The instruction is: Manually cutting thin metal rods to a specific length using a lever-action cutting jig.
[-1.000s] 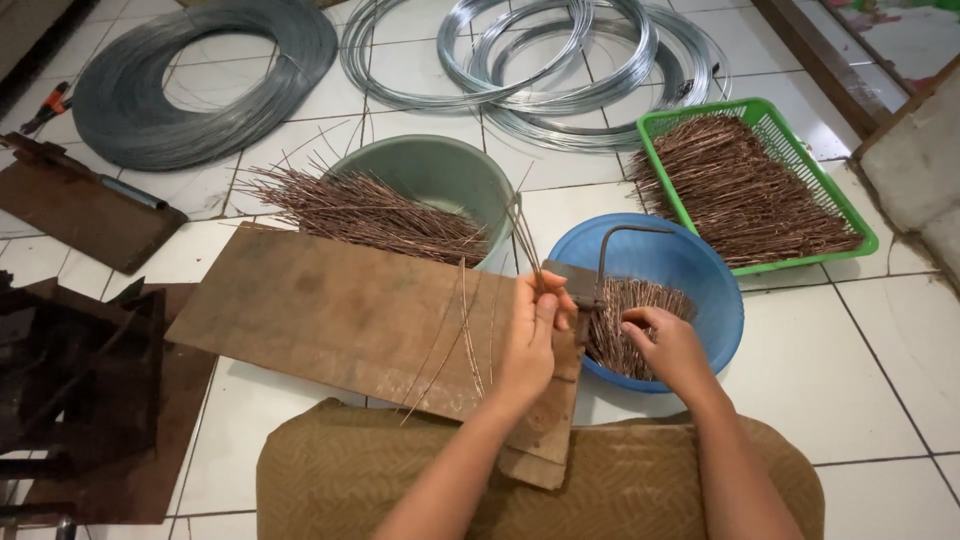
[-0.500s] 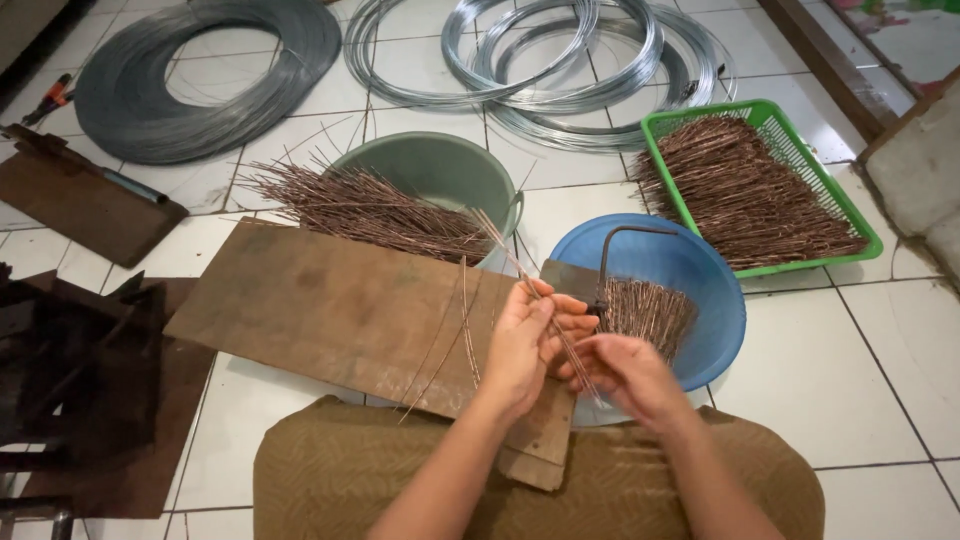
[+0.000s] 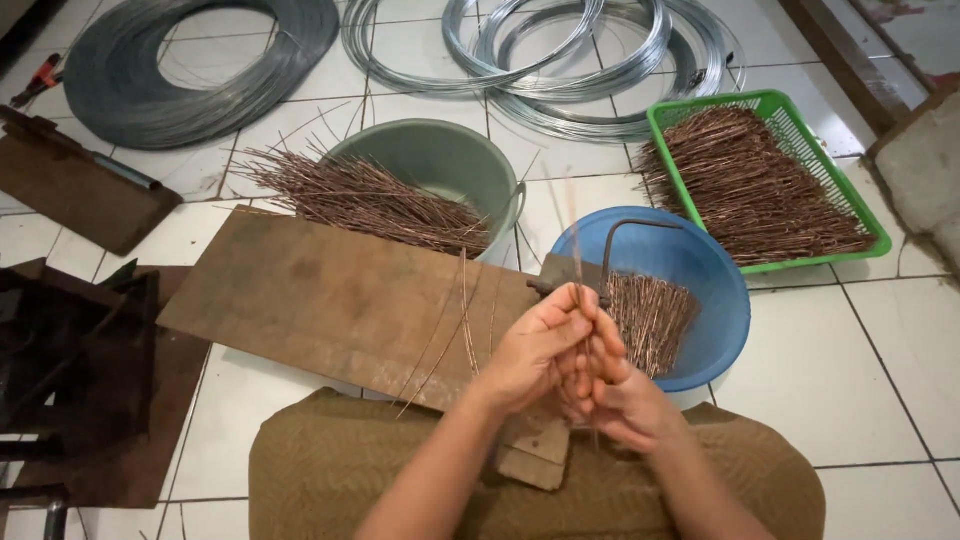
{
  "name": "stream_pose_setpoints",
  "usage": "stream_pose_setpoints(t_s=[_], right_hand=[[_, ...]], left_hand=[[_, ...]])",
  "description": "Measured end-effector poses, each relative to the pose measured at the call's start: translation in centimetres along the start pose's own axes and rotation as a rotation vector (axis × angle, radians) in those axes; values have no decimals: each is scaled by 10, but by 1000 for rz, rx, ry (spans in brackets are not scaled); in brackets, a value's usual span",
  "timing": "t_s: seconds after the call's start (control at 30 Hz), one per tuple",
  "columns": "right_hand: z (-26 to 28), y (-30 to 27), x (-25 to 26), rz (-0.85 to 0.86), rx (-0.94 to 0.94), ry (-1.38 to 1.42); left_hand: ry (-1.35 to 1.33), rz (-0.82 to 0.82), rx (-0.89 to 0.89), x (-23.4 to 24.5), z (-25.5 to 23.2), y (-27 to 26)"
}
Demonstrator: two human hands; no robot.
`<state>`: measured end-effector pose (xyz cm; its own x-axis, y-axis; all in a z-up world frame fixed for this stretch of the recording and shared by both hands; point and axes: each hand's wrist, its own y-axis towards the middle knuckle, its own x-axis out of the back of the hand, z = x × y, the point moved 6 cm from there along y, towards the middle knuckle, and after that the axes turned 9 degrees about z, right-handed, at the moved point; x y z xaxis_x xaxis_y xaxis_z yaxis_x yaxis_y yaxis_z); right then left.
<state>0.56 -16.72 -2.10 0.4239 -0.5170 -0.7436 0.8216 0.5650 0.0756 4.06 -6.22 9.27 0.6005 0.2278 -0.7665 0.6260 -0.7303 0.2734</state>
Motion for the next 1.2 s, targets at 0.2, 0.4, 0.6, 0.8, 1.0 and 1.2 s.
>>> stream_pose_setpoints(t_s=[0.2, 0.4, 0.6, 0.8, 1.0, 1.2], right_hand=[[54, 13, -15, -480, 226, -1069], [54, 19, -4, -543, 357, -1444], [61, 22, 3, -420, 393, -1606], [112, 55, -17, -418, 560, -1667], [125, 92, 16, -443, 562, -1481], [102, 97, 60, -532, 328, -1124]], left_hand=[[1106, -253, -16, -28, -39, 8], [1673, -309, 49, -8, -32, 16], [1579, -144, 52, -6, -36, 26], [1610, 27, -194, -3, -69, 80], [1689, -178, -223, 58, -81, 138], [1566, -327, -50, 127, -64, 166]])
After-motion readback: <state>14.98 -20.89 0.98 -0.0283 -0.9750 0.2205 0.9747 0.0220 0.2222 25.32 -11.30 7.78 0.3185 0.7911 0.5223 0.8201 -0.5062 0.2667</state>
